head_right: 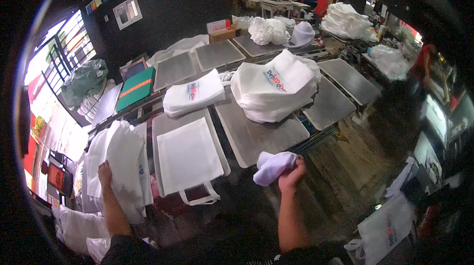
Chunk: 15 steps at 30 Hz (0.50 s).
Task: The person cleans a series of printed white tote bags by rubbing the printed logo with a cloth and moving them from a stack to a drying or inspection area.
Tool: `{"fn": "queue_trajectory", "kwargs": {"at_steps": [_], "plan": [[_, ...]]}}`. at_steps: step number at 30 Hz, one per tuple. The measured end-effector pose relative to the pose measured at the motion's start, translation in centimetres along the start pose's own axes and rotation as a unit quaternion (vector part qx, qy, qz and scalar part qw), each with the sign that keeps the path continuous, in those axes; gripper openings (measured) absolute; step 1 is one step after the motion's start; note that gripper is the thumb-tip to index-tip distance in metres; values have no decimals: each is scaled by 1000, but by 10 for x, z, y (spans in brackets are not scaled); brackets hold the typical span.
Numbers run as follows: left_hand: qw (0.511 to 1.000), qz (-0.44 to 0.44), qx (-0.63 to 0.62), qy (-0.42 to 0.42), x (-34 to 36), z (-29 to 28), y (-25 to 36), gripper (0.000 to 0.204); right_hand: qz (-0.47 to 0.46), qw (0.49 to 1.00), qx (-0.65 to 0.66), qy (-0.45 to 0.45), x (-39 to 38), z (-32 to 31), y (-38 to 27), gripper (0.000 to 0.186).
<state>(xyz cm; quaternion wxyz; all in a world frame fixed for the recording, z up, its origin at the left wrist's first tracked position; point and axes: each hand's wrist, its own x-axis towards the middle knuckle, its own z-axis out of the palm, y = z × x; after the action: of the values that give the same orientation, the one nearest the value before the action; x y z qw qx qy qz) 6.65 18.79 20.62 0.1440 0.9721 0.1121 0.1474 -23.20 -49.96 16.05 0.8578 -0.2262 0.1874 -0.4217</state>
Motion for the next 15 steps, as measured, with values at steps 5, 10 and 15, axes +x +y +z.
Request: {"fn": "queue_trajectory", "kwargs": {"at_steps": [5, 10, 15], "plan": [[980, 117, 125, 97, 9, -40, 16, 40, -94, 987, -128, 30, -7, -54, -16, 17], [951, 292, -71, 71, -43, -136, 136, 26, -134, 916, -374, 65, -22, -67, -26, 13], [859, 245, -415, -174, -67, -134, 261, 35, -149, 936, -318, 31, -23, -43, 9, 15]]}}
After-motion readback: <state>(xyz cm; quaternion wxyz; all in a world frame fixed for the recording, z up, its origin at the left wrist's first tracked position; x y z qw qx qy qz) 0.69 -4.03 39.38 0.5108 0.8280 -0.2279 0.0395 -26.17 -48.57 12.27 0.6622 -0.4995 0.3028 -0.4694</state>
